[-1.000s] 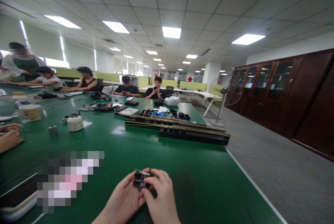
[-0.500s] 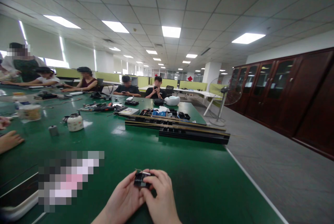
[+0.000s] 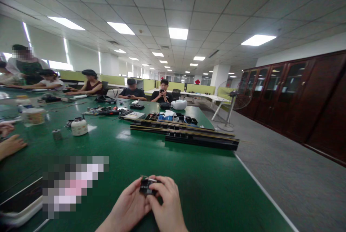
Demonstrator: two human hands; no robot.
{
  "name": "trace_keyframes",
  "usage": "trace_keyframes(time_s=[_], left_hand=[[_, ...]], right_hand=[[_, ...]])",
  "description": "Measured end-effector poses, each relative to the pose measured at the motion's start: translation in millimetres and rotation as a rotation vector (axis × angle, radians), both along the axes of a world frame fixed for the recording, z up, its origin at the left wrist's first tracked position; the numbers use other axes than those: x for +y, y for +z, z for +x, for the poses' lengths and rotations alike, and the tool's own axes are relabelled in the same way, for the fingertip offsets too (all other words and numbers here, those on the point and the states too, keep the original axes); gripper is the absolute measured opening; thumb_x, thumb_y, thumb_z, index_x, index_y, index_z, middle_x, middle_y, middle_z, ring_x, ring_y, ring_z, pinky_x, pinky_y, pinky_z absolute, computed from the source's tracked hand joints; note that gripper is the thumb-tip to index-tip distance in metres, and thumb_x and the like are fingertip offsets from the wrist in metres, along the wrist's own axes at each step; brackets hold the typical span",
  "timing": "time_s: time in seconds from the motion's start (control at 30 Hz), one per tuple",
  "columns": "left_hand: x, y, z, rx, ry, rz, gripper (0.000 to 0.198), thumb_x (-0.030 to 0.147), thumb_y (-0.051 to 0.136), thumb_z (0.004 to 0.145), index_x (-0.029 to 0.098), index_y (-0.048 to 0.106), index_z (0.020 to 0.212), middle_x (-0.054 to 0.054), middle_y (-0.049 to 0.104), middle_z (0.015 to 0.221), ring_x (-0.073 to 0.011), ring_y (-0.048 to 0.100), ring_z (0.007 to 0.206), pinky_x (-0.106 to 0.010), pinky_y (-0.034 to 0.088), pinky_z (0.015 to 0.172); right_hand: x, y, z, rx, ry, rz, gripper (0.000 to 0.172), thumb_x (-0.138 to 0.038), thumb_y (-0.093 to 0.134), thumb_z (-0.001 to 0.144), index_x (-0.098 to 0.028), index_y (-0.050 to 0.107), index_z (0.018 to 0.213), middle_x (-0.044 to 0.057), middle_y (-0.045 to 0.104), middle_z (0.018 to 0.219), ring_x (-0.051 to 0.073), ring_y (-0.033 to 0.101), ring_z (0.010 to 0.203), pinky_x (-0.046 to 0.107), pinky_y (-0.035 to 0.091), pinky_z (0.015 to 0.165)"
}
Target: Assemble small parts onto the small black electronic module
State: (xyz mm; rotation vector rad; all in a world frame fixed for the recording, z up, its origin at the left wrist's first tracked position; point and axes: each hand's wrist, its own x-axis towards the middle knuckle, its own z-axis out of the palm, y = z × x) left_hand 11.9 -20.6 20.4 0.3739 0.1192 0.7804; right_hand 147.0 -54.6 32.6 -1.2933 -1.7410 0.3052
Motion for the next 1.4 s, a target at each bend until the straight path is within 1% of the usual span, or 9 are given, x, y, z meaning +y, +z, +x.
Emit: trace_keyframes(time_s=[0.13,0.3,0.6,0.73,0.8,0.97,1.1,1.2,1.4], left_hand=[[0,0.2,0,-0.005,-0.006,-0.001,0.025,0.029,0.048,0.084,0.015,0.068,0.092,-0.007,0.073,0.083,-0.0194,0.066,0.080,-0.026,0.043,0.071],[1,-1.5,-1,0.007,0.005,-0.005,0.028,0.030,0.046,0.085,0.014,0.067,0.093,-0.008,0.072,0.083,-0.0192,0.066,0.079,-0.027,0.043,0.073],[1,0.2,1,0.000,0.032,-0.053,0.029,0.029,0.043,0.086,0.013,0.066,0.093,-0.009,0.073,0.086,-0.0169,0.066,0.074,-0.027,0.043,0.070],[0,2.5,2,0.028,0.067,-0.099,0.031,0.030,0.041,0.087,0.014,0.067,0.090,-0.008,0.073,0.082,-0.0162,0.066,0.069,-0.026,0.043,0.066],[0,3.4,2,0.046,0.086,-0.114,0.033,0.031,0.039,0.088,0.014,0.067,0.089,-0.008,0.073,0.080,-0.0159,0.066,0.065,-0.027,0.044,0.065],[1,5.3,1,0.116,0.135,-0.157,0.036,0.032,0.036,0.089,0.014,0.067,0.085,-0.010,0.073,0.080,-0.0182,0.066,0.070,-0.030,0.045,0.072],[1,5.1,0,0.147,0.148,-0.160,0.034,0.033,0.038,0.088,0.015,0.067,0.087,-0.011,0.073,0.081,-0.0191,0.067,0.071,-0.032,0.045,0.075],[1,4.2,0,0.160,0.151,-0.148,0.031,0.033,0.041,0.087,0.016,0.066,0.088,-0.012,0.072,0.082,-0.0198,0.067,0.071,-0.032,0.045,0.074],[5,-0.6,-1,0.172,0.139,-0.122,0.026,0.035,0.045,0.084,0.018,0.064,0.092,-0.014,0.071,0.091,-0.0226,0.068,0.077,-0.032,0.045,0.072]], right_hand=[[0,1.0,-1,0.017,0.005,-0.029,0.023,-0.011,0.061,0.069,-0.027,0.065,0.084,0.004,0.061,0.105,0.021,0.052,0.105,0.035,0.043,0.089],[0,0.2,-1,0.003,-0.001,-0.031,0.022,-0.012,0.061,0.069,-0.028,0.065,0.084,0.004,0.061,0.105,0.022,0.052,0.105,0.036,0.043,0.090],[0,0.3,-1,-0.040,-0.011,0.027,0.022,-0.012,0.062,0.069,-0.028,0.066,0.084,0.004,0.063,0.103,0.022,0.055,0.102,0.035,0.047,0.087],[1,-1.2,-1,-0.051,-0.010,0.078,0.020,-0.013,0.061,0.071,-0.027,0.065,0.085,0.005,0.062,0.105,0.022,0.054,0.103,0.037,0.047,0.087],[1,-1.3,0,-0.052,-0.021,0.100,0.019,-0.014,0.060,0.072,-0.027,0.065,0.085,0.005,0.062,0.106,0.021,0.054,0.104,0.037,0.047,0.089],[1,-1.0,5,-0.050,-0.054,0.153,0.012,-0.021,0.058,0.075,-0.025,0.063,0.085,0.004,0.065,0.099,0.020,0.057,0.100,0.037,0.047,0.089],[1,-2.4,8,-0.049,-0.100,0.189,0.014,-0.021,0.057,0.076,-0.025,0.061,0.089,0.004,0.066,0.095,0.020,0.058,0.097,0.037,0.048,0.086],[1,-3.2,10,-0.040,-0.132,0.207,0.015,-0.021,0.056,0.076,-0.024,0.061,0.090,0.004,0.065,0.094,0.020,0.058,0.095,0.036,0.049,0.085],[2,-5.8,18,-0.009,-0.195,0.202,0.019,-0.024,0.055,0.078,-0.023,0.059,0.096,0.005,0.064,0.098,0.020,0.058,0.095,0.035,0.050,0.084]])
